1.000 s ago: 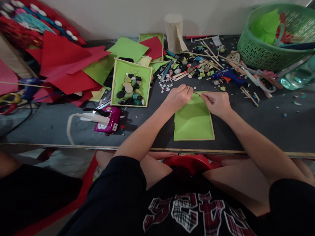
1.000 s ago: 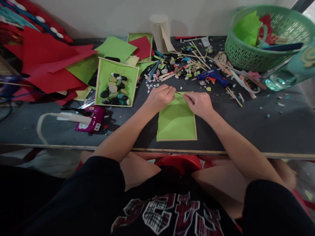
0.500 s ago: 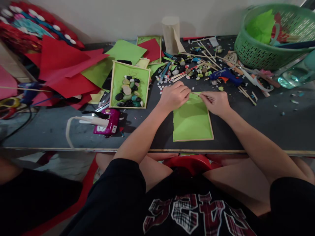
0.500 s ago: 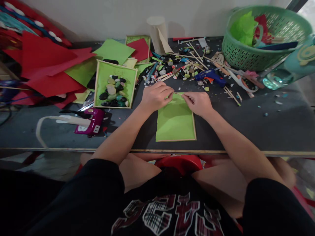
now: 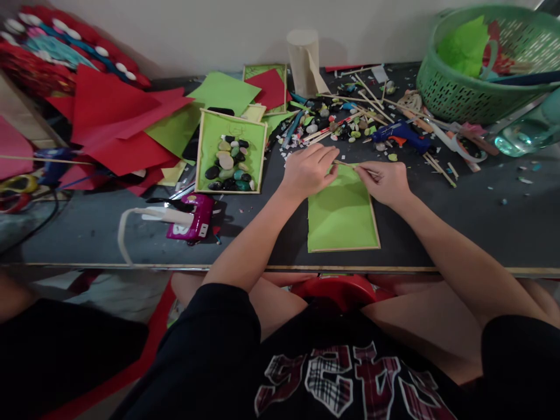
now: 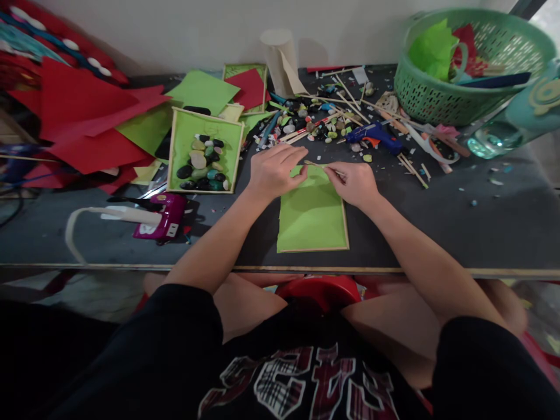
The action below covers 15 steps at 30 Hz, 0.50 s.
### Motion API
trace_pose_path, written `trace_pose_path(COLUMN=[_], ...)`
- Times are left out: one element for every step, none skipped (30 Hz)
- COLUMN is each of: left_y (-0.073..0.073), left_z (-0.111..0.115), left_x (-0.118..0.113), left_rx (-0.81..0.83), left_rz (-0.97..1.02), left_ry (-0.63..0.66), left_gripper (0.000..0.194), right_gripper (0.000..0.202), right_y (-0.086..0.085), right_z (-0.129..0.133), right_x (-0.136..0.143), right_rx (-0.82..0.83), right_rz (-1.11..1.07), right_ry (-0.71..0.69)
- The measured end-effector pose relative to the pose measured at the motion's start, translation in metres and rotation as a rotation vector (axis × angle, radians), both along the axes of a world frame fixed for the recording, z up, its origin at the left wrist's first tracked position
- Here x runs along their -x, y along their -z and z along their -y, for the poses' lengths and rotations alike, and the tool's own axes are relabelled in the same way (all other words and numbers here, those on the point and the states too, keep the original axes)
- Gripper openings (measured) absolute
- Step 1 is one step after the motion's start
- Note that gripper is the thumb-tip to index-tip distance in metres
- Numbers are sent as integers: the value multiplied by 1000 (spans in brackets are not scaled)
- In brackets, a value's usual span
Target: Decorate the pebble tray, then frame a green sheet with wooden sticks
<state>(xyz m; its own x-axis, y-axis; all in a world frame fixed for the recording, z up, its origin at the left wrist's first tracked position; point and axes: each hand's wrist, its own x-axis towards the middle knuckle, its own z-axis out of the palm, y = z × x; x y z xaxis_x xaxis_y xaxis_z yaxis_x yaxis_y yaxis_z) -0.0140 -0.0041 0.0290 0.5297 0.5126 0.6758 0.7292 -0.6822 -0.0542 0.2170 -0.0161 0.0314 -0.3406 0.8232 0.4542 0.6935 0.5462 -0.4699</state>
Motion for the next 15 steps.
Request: trace_pose_path(left_y=[0,0,1,1,2,3,4,4,4,4,4,3,2,1,0], left_z=[-1,-1,-2,-2,-3,-3,-3,-3,-4,-4,-3,-3,-3,-2,-2], left_x=[1,2,3,3,3,2,1,0,-1,-2,-2,-2,-2,-2,-1], left_rx=[14,18,14,2,-14,-28,-35,-31,-13,17,52,81,98,100,89], left_rz=[-13,-34,-57,-78,-95,-109,-122,-132,-135,-131,-124,-118,-119,-127,-139], left_ry=[11,21,28,27,18,3,-14,-28,-35,-35,-30,-25,-19,-14,-13], left_gripper=[27,27,28,29,31,32,33,34,35,35,35,35,36,36,37], right_gripper=[38,38,39,39,39,39,39,38,38,38,38,38,38,39,39], right_y=[-1,-2,-2,-3,-3,-3,-3,-2,-2,-2,-2,-2,-2,-2,-2], right_z=[0,1,1,2,2,2,3,3,3,3,3,3,2,2,2], right_x=[0,1,1,2,3,3,3,4,4,4,3,3,3,3,3], right_rx=[12,21,26,29,27,24,21,16,10,6,4,6,8,10,10], right_rz=[-17,-27,-33,-36,-39,-38,-31,-20,-6,10,25,34,35,31,22], right_ry=[-4,-8,-12,-16,-19,-22,-25,-27,-27,-26,-25,-25,-24,-26,-28])
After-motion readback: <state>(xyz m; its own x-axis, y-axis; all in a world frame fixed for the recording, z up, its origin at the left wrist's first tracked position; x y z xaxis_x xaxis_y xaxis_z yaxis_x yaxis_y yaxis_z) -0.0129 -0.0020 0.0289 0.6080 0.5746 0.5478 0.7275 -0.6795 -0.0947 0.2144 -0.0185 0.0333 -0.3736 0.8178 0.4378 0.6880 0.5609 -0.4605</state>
